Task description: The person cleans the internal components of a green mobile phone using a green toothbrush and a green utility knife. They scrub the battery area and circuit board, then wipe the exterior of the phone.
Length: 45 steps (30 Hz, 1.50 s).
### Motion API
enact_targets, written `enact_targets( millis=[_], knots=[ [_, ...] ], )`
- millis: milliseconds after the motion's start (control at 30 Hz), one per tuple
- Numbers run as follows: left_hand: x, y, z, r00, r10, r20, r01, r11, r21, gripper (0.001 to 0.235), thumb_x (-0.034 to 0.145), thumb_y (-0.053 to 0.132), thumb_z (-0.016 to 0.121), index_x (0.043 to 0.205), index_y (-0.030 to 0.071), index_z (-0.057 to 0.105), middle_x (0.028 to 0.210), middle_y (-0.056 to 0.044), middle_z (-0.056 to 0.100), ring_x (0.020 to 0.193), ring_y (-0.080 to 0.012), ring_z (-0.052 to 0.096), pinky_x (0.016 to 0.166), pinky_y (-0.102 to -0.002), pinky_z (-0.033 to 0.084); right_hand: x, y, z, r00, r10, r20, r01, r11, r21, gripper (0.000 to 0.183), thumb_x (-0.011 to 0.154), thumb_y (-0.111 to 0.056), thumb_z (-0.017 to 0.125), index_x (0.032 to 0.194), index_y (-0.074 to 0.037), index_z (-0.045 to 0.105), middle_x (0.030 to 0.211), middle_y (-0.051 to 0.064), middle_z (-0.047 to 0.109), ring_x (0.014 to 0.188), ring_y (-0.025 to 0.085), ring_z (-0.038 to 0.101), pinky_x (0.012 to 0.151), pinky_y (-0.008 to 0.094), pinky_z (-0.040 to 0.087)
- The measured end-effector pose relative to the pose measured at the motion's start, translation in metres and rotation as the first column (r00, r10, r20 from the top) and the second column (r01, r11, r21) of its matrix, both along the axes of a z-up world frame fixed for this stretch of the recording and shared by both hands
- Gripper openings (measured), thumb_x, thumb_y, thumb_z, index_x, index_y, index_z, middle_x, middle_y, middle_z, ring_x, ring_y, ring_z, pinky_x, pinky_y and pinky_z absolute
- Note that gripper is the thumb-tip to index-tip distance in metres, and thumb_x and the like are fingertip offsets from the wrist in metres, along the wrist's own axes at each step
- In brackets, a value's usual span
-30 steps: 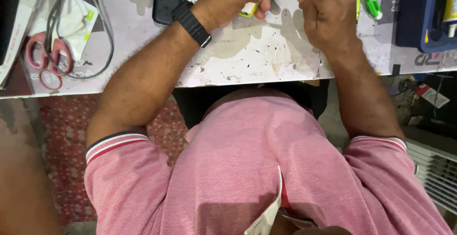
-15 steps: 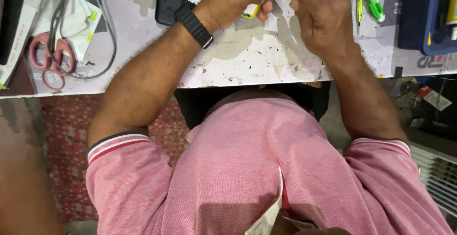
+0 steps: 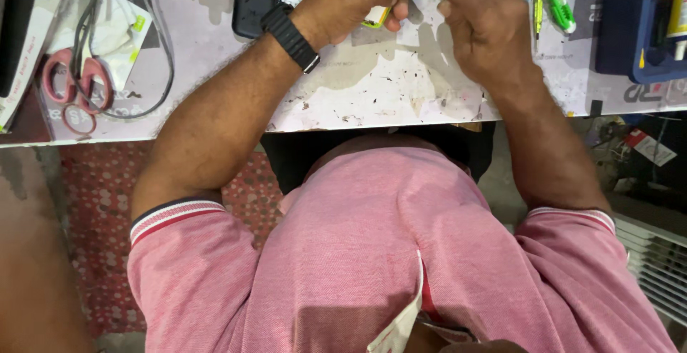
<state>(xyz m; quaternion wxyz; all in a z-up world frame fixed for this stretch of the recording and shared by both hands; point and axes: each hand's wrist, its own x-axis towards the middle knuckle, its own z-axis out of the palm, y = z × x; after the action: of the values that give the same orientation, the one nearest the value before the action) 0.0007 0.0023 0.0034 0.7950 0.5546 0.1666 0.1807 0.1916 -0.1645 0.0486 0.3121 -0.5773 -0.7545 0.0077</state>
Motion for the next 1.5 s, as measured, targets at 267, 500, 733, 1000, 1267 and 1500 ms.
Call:
enact_targets(
  millis=[267,500,733,1000,1267,1500],
  knots=[
    [0.001,0.001,0.003,0.999,-0.002,0.043,0.005,0.998,-0.061,0.025,0.086,-0.003,0.059,0.109,-0.008,0.069,0.083,-0.015,0.074,0.068,-0.0194,0.074,0.064,-0.033,0.065,0.005,0.005,-0.007,0.999,0.002,-0.049,-0.003,1.0,-0.031,0.02,0.106,0.009,0.072,0.123,0.002,0.067,0.089,0.015,0.068,0.076,0.03,0.067,0.069,0.041,0.051],
    [-0.001,0.002,0.01,0.994,-0.034,0.1,0.039,0.998,-0.053,0.042,0.086,-0.007,0.056,0.126,-0.006,0.069,0.103,-0.016,0.072,0.074,-0.015,0.07,0.066,-0.032,0.064,0.008,0.004,-0.016,0.997,0.033,-0.07,-0.035,0.999,-0.029,0.019,0.105,0.008,0.07,0.122,0.001,0.065,0.09,0.015,0.068,0.079,0.031,0.067,0.068,0.04,0.052],
    [-0.001,0.002,0.013,0.991,-0.014,0.132,0.022,0.998,-0.054,0.042,0.085,-0.013,0.054,0.125,-0.007,0.065,0.125,-0.016,0.072,0.076,-0.0157,0.072,0.066,-0.031,0.066,0.007,0.002,-0.015,0.995,0.011,-0.096,-0.015,0.999,-0.042,0.018,0.107,0.005,0.074,0.122,0.0,0.066,0.092,0.014,0.067,0.079,0.031,0.067,0.07,0.041,0.052],
    [0.0,0.002,0.01,0.992,-0.016,0.123,0.019,0.999,-0.026,0.042,0.085,-0.015,0.055,0.125,-0.007,0.066,0.126,-0.017,0.073,0.076,-0.0166,0.073,0.066,-0.032,0.066,0.008,0.002,-0.014,0.994,0.016,-0.105,-0.021,0.999,-0.046,0.02,0.109,0.005,0.073,0.127,0.0,0.066,0.09,0.013,0.067,0.076,0.027,0.067,0.066,0.038,0.051],
    [0.001,0.002,0.008,0.992,-0.015,0.125,0.02,0.999,-0.037,0.044,0.084,-0.015,0.054,0.126,-0.007,0.064,0.127,-0.018,0.072,0.076,-0.0166,0.073,0.065,-0.032,0.067,0.008,0.003,-0.015,0.994,0.018,-0.109,-0.023,0.999,-0.046,0.018,0.11,0.003,0.073,0.127,0.0,0.066,0.089,0.013,0.068,0.076,0.026,0.067,0.066,0.037,0.051],
    [-0.001,0.001,0.012,0.989,-0.023,0.144,0.025,1.0,-0.016,0.042,0.085,-0.012,0.054,0.125,-0.008,0.065,0.119,-0.017,0.072,0.076,-0.0168,0.072,0.067,-0.032,0.066,0.008,0.003,-0.013,0.992,0.012,-0.126,-0.017,0.999,-0.033,0.014,0.11,0.005,0.071,0.122,0.001,0.067,0.09,0.014,0.069,0.079,0.028,0.069,0.069,0.037,0.053]
  ],
)
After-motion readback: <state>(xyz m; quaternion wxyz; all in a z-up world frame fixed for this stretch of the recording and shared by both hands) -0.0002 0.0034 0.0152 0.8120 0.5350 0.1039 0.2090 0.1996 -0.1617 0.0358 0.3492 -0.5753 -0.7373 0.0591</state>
